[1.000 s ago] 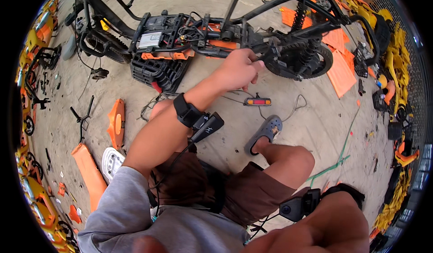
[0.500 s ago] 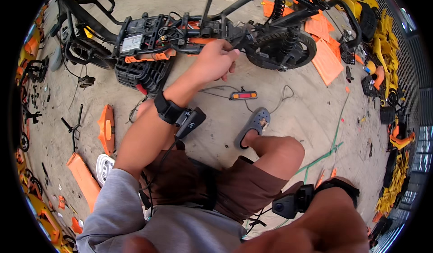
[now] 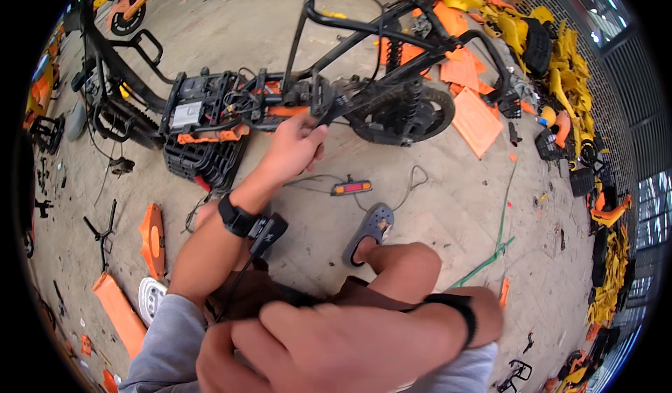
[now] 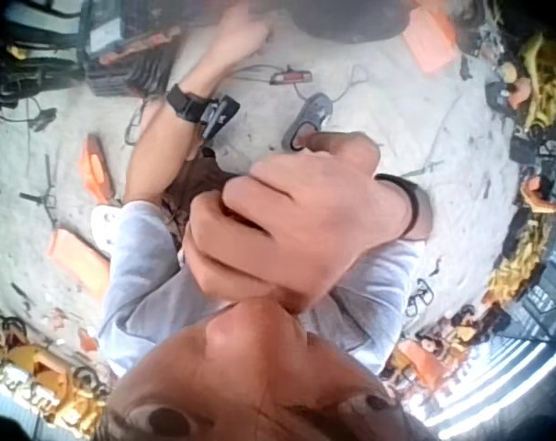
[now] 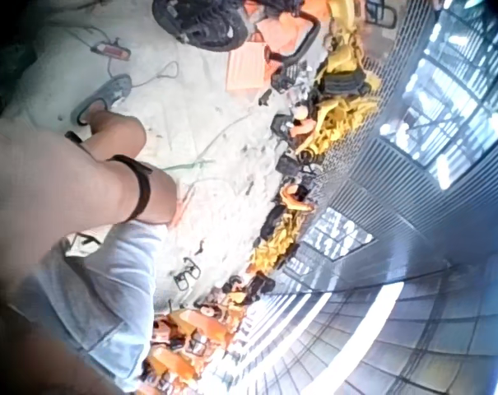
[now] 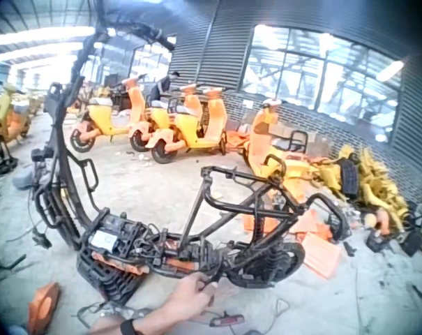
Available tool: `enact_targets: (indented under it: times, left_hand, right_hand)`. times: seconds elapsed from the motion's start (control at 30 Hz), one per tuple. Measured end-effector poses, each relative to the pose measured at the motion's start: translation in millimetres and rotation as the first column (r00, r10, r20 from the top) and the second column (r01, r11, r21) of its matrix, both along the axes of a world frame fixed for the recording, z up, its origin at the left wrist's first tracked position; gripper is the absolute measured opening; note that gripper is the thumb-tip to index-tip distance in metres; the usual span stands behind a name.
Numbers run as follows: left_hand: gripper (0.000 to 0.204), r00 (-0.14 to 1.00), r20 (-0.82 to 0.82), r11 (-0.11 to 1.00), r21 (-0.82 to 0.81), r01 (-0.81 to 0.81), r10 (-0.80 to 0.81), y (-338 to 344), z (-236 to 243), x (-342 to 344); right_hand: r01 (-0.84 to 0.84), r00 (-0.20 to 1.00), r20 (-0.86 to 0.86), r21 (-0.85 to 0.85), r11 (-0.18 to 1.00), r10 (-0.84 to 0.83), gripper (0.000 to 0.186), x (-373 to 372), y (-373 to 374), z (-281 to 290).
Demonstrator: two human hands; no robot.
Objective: The person sits on the floor and uses a screwdriver to tighten screws on the frame of a disassembled electric scooter. The person handles the scooter frame and various tools while working in a workshop.
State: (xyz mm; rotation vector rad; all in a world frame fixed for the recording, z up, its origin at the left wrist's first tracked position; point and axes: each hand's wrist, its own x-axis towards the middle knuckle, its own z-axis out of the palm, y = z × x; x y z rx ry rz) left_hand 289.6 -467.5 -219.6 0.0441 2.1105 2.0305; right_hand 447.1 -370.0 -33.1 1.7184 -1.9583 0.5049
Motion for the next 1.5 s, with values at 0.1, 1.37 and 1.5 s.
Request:
enact_targets:
  times: [0.1, 1.37, 1.5]
  left_hand:
    - [0.024, 0.997, -0.023, 0.997, 0.014, -0.073, 0.074, -18, 4, 5]
    - [0.043, 0.94, -0.336, 0.997, -0.002, -0.071, 0.066, 57, 111, -77]
    - [0.042, 0.965, -0.234, 0.984, -0.161, 0.078, -0.115, 11, 98, -28]
  right_hand:
    - [-0.068, 0.988, 0.141, 0.08, 0.994, 0.056, 0.014, -25, -2, -18]
    - [0.947, -0.217, 0.54, -0.085, 0.309, 0.813, 0.022, -162, 37, -175]
    - [0.943, -0.207, 0.54, -0.112, 0.314, 0.816, 0.014, -164, 49, -179]
